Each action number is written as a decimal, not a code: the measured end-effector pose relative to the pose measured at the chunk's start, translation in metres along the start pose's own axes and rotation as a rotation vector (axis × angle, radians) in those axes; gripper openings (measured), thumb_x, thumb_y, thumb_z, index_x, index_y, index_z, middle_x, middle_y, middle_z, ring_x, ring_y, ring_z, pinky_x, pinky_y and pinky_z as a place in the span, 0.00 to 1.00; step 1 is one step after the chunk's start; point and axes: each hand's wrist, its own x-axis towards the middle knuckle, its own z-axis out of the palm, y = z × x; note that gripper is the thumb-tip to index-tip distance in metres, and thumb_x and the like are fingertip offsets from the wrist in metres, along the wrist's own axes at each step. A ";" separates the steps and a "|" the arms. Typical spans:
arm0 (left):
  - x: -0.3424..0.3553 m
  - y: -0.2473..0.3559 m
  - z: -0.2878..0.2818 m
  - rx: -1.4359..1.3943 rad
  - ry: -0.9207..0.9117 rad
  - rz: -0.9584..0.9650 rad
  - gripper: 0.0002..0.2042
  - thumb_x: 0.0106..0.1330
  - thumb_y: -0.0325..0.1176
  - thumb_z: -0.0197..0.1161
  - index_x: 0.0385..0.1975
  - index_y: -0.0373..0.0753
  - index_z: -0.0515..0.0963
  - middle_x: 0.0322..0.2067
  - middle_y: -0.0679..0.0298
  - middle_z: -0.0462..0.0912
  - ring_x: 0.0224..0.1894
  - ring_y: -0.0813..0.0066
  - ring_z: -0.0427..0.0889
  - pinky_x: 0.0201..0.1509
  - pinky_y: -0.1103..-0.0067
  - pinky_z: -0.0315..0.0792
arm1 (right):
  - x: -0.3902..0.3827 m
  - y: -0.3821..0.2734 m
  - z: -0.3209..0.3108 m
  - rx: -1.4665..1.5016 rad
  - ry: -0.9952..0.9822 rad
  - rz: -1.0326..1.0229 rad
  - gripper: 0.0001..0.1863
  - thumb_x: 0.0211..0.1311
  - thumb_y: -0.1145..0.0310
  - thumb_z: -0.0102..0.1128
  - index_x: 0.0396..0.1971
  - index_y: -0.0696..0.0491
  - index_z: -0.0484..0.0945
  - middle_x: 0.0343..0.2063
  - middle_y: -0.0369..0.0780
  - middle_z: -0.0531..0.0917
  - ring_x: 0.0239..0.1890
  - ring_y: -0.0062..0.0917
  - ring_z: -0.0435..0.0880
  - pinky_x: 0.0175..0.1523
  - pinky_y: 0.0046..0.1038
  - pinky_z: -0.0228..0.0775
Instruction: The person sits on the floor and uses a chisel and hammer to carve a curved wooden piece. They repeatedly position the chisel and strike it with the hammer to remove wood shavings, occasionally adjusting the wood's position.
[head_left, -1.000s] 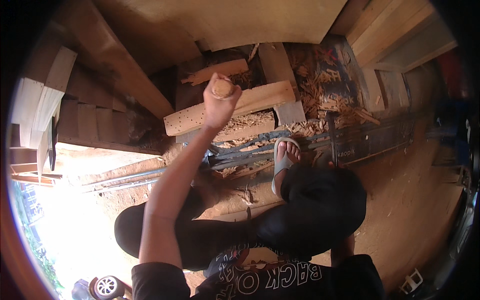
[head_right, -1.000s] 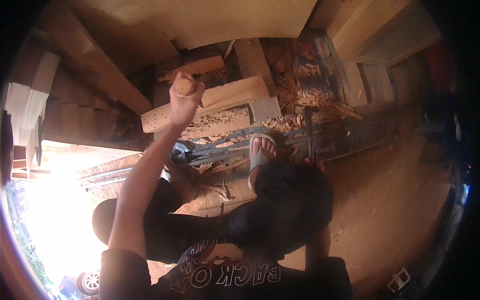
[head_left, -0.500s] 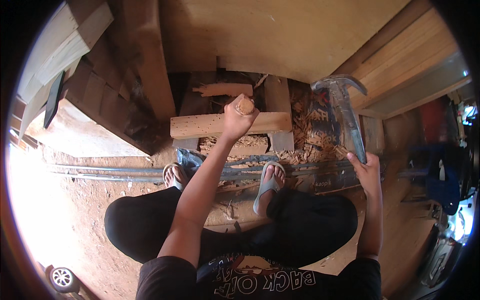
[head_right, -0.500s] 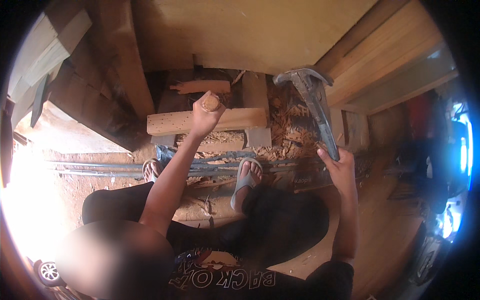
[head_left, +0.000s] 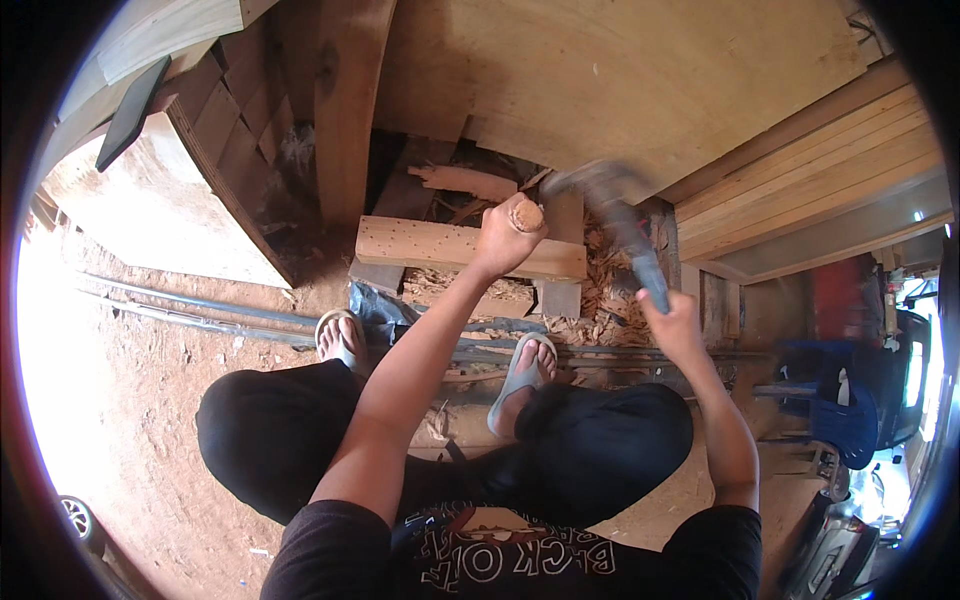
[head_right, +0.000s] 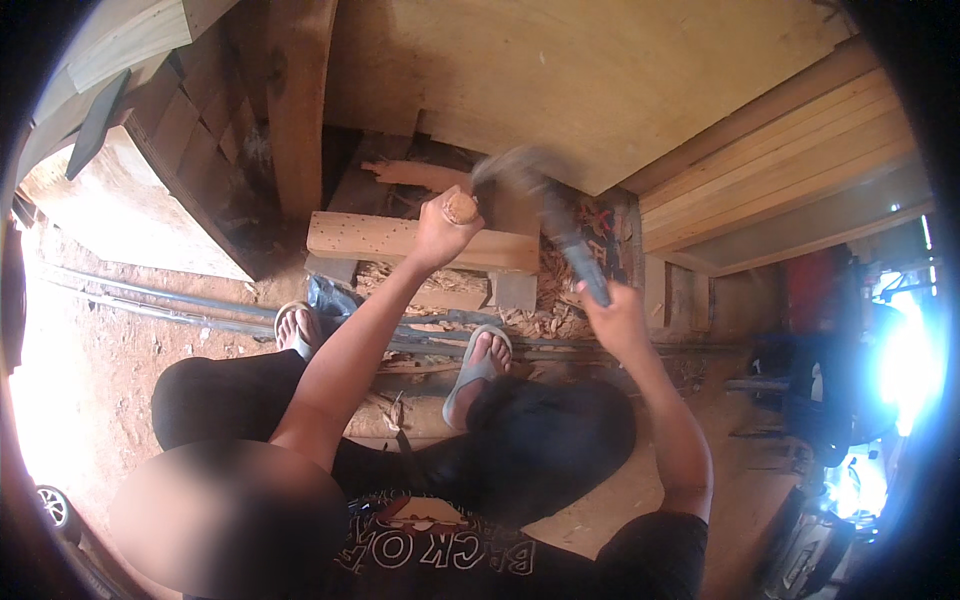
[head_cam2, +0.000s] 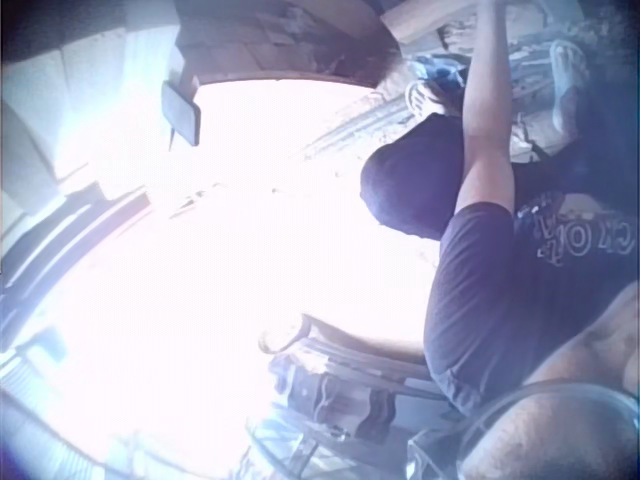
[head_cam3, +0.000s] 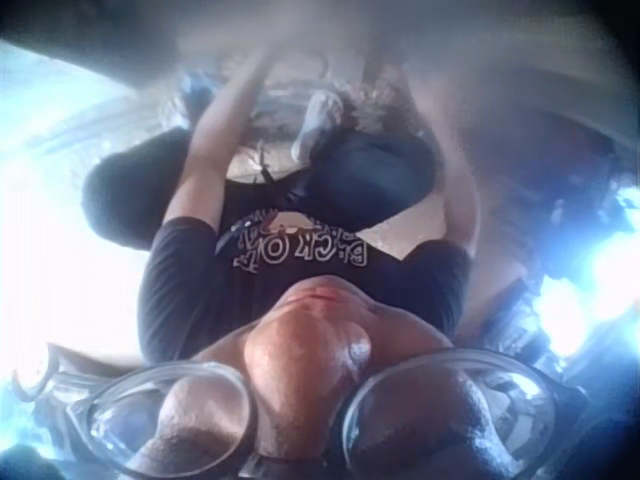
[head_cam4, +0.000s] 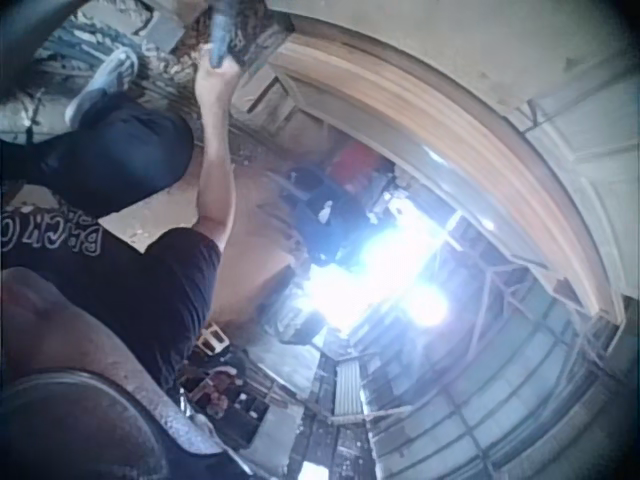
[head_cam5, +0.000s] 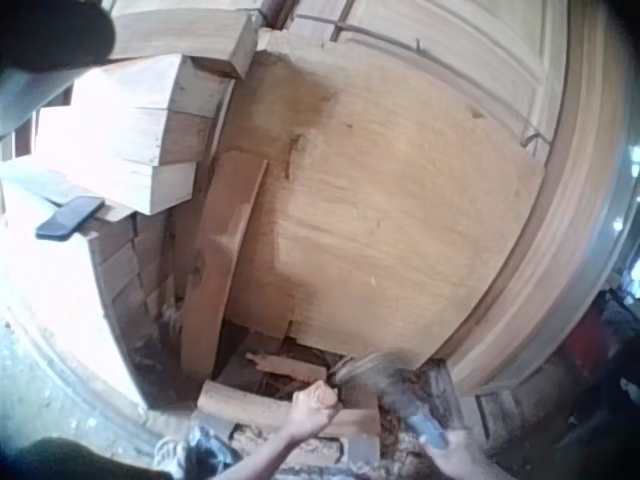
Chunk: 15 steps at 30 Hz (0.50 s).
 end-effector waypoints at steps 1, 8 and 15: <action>0.001 0.000 0.000 0.026 0.007 0.022 0.11 0.58 0.30 0.70 0.31 0.33 0.74 0.28 0.50 0.83 0.34 0.52 0.86 0.42 0.67 0.78 | 0.003 0.002 0.001 -0.013 0.005 -0.052 0.22 0.72 0.56 0.67 0.22 0.55 0.79 0.14 0.29 0.73 0.19 0.15 0.68 0.25 0.29 0.60; 0.001 -0.004 0.001 -0.058 0.017 0.011 0.11 0.57 0.31 0.70 0.30 0.34 0.74 0.29 0.48 0.83 0.38 0.42 0.85 0.42 0.64 0.78 | -0.007 -0.011 -0.043 0.367 -0.012 0.013 0.21 0.71 0.57 0.69 0.20 0.49 0.75 0.14 0.27 0.70 0.17 0.11 0.66 0.22 0.25 0.56; 0.002 -0.006 0.002 -0.081 -0.001 -0.033 0.11 0.57 0.31 0.70 0.31 0.34 0.75 0.29 0.49 0.83 0.34 0.47 0.85 0.41 0.65 0.77 | -0.015 -0.022 -0.020 0.284 0.016 -0.075 0.22 0.72 0.57 0.67 0.19 0.54 0.76 0.13 0.31 0.72 0.17 0.17 0.68 0.23 0.29 0.60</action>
